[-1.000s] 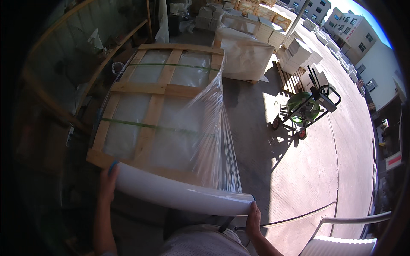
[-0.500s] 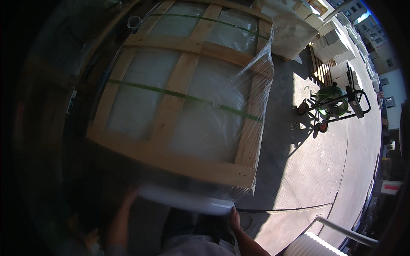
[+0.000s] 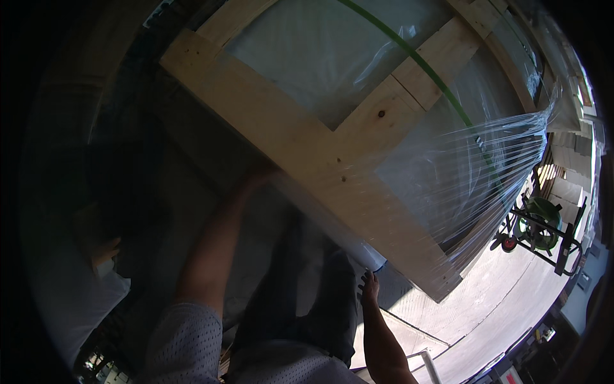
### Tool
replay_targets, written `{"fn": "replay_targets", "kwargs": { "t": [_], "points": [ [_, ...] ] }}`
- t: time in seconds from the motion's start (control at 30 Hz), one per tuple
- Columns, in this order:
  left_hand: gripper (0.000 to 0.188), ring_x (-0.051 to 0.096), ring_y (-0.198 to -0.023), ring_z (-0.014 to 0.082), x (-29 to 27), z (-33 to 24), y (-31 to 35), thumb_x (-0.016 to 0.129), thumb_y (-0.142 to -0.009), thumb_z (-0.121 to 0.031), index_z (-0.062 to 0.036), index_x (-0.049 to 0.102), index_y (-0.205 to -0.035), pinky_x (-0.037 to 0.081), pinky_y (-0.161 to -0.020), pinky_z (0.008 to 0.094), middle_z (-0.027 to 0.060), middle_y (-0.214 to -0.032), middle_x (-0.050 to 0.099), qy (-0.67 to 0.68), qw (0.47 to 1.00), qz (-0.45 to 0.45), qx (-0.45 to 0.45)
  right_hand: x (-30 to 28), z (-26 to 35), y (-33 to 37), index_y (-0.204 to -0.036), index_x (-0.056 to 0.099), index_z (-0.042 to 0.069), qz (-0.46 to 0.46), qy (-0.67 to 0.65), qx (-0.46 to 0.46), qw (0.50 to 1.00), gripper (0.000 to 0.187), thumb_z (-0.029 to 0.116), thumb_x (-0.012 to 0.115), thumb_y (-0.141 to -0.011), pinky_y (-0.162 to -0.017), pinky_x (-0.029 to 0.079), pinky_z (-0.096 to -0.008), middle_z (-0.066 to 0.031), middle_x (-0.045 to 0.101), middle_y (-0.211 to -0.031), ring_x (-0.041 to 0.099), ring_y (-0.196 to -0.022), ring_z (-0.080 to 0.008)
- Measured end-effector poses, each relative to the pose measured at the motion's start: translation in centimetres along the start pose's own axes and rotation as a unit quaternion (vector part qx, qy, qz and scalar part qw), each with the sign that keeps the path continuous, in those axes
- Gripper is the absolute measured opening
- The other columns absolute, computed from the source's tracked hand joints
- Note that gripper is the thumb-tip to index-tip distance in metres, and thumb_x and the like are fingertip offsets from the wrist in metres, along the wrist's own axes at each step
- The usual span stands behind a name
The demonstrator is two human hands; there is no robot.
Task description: The person wraps a large wooden pallet with plastic stretch film using a handheld roll. They walk around the pallet, pulling and smoothing the film to cover the surface, then tear off the film and continue wrapping.
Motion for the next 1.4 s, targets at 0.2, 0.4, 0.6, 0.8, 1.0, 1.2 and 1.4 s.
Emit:
{"fn": "replay_targets", "kwargs": {
  "t": [0.2, 0.4, 0.6, 0.8, 1.0, 1.2, 1.4],
  "points": [
    [0.079, 0.057, -0.117, 0.0326, 2.3, 2.3, -2.6, 0.071, -0.076, -0.05, -0.004, 0.05, -0.136, 0.047, -0.097, 0.0422, 0.0203, -0.128, 0.058, -0.055, 0.998, 0.029, -0.031, 9.0, 19.1, 4.4, -0.104, 0.062, 0.004, 0.076, 0.394, -0.384, 0.832, 0.018, 0.014, 0.049, -0.097, -0.068, 0.052, -0.0366, -0.014, 0.065, -0.099, 0.065, -0.083, -0.0249],
    [0.079, 0.059, -0.114, 0.0293, 2.7, 2.8, -3.0, 0.075, -0.073, -0.049, -0.0045, 0.052, -0.134, 0.048, -0.095, 0.0407, 0.0175, -0.125, 0.061, -0.063, 0.997, 0.025, -0.036, 21.1, 40.5, 7.1, -0.13, 0.054, 0.007, 0.151, 0.235, -0.458, 0.844, 0.041, 0.023, 0.059, -0.092, -0.098, 0.045, -0.041, -0.0167, 0.057, -0.13, 0.055, -0.119, -0.0336],
    [0.058, 0.053, -0.12, 0.0296, 2.6, 1.8, -2.3, 0.063, -0.089, -0.038, -0.0016, 0.051, -0.132, 0.044, -0.099, 0.0416, 0.0165, -0.132, 0.056, 0.017, 1.0, -0.006, -0.003, 20.7, 40.4, 3.8, -0.141, 0.04, 0.002, 0.19, 0.338, -0.373, 0.843, 0.063, 0.038, 0.057, -0.092, -0.108, 0.035, -0.0436, -0.0243, 0.047, -0.139, 0.044, -0.129, -0.0386],
    [0.059, 0.052, -0.121, 0.0293, 2.0, 1.5, -2.2, 0.062, -0.09, -0.039, -0.0015, 0.05, -0.134, 0.043, -0.099, 0.0418, 0.0164, -0.133, 0.054, -0.008, 0.999, -0.001, -0.032, 3.7, 30.3, 3.8, -0.135, 0.047, 0.001, 0.075, 0.369, -0.338, 0.863, 0.062, 0.04, 0.063, -0.089, -0.103, 0.037, -0.0463, -0.0248, 0.052, -0.132, 0.048, -0.123, -0.0401],
    [0.058, 0.052, -0.122, 0.0291, 1.8, 1.7, -2.2, 0.062, -0.09, -0.038, -0.0011, 0.049, -0.134, 0.043, -0.1, 0.0417, 0.0166, -0.134, 0.053, -0.026, 0.998, 0.003, -0.05, -9.6, 19.0, 1.4, -0.127, 0.055, 0.003, -0.106, 0.228, -0.362, 0.898, 0.047, 0.033, 0.061, -0.091, -0.096, 0.044, -0.0416, -0.0206, 0.06, -0.118, 0.056, -0.111, -0.0324],
    [0.058, 0.051, -0.123, 0.0289, 1.3, 1.3, -2.2, 0.061, -0.091, -0.037, -0.0007, 0.049, -0.134, 0.043, -0.1, 0.0416, 0.0168, -0.135, 0.052, -0.044, 0.997, 0.014, -0.059, -12.5, 9.1, -3.4, -0.124, 0.057, 0.002, -0.078, -0.054, -0.13, 0.987, 0.044, 0.032, 0.059, -0.092, -0.093, 0.044, -0.0403, -0.0196, 0.06, -0.115, 0.056, -0.108, -0.0303],
    [0.057, 0.051, -0.123, 0.0287, 1.0, 0.0, -0.8, 0.061, -0.091, -0.036, -0.0004, 0.049, -0.134, 0.042, -0.1, 0.0416, 0.017, -0.136, 0.051, -0.072, 0.993, 0.043, -0.084, -6.1, 8.5, -5.8, -0.122, 0.058, 0.002, -0.011, -0.199, -0.079, 0.977, 0.042, 0.032, 0.057, -0.093, -0.091, 0.045, -0.0389, -0.0187, 0.061, -0.112, 0.057, -0.105, -0.0282]
  ]
}}
Point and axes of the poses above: each hand's wrist, its own y-axis away from the middle knuckle, its own x-axis out of the palm, z = x × y, the point moved 10 cm from there along -y, towards the middle knuckle
